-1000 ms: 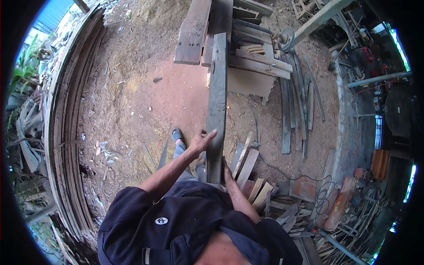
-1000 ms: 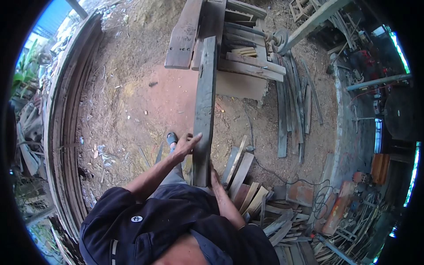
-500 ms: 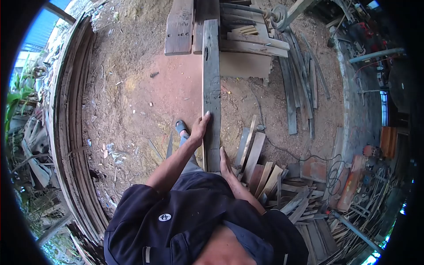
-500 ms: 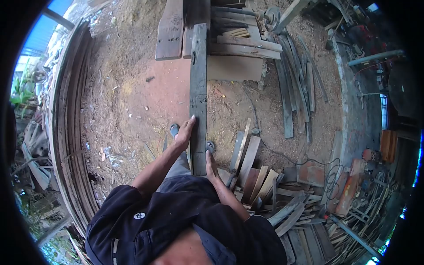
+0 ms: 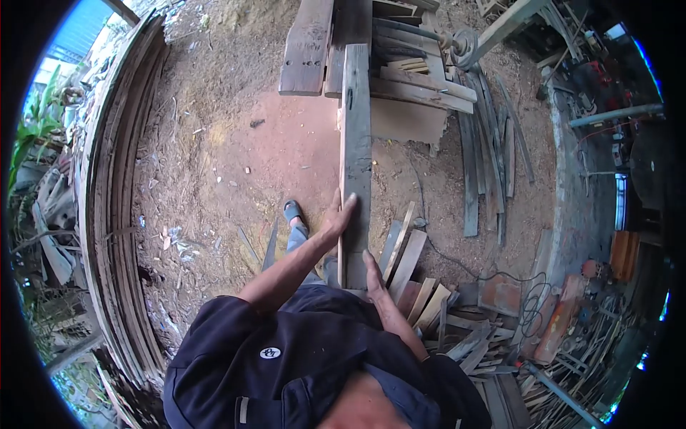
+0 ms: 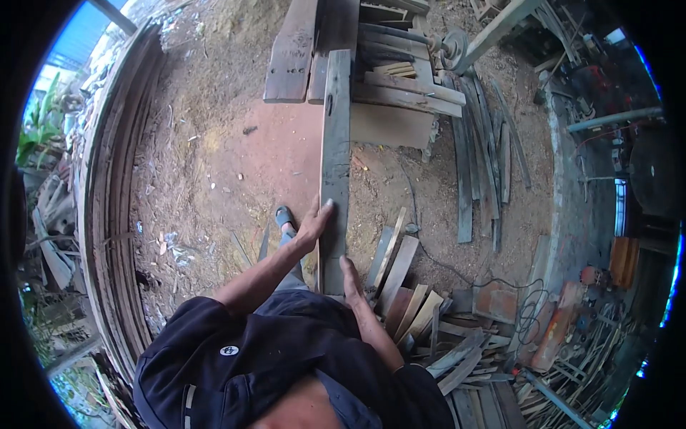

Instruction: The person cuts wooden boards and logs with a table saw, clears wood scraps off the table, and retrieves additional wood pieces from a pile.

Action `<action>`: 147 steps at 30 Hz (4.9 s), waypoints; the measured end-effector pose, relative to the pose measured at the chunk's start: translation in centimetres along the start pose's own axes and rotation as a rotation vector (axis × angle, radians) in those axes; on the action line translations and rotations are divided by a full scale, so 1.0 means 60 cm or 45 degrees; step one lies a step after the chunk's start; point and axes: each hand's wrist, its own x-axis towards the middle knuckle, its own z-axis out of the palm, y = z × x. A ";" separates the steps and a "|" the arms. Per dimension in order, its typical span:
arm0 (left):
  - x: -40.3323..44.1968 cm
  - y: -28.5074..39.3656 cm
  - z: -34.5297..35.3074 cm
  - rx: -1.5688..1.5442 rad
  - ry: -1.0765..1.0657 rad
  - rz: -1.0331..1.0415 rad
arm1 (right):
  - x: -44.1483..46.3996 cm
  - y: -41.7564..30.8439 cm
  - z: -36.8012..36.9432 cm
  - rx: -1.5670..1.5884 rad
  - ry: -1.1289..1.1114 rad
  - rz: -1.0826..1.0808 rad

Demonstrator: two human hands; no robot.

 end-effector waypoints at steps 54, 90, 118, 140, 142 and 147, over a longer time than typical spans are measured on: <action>-0.060 -0.051 -0.015 -0.019 0.147 -0.112 | 0.029 -0.125 0.062 -0.188 -0.215 0.065; -0.085 -0.082 -0.146 0.044 -0.027 -0.177 | 0.041 -0.058 0.165 -0.360 -0.196 -0.239; -0.153 -0.102 -0.136 0.274 -0.140 -0.380 | 0.021 -0.039 0.039 -0.560 -0.501 0.152; 0.133 0.129 -0.100 1.716 -0.484 1.388 | -0.100 -0.177 0.068 -1.443 0.759 -0.174; 0.113 0.129 -0.115 1.646 -0.463 1.405 | -0.095 -0.160 0.069 -1.380 0.749 -0.156; 0.062 0.074 -0.125 1.248 0.190 0.808 | -0.091 -0.153 0.056 -1.400 0.734 -0.209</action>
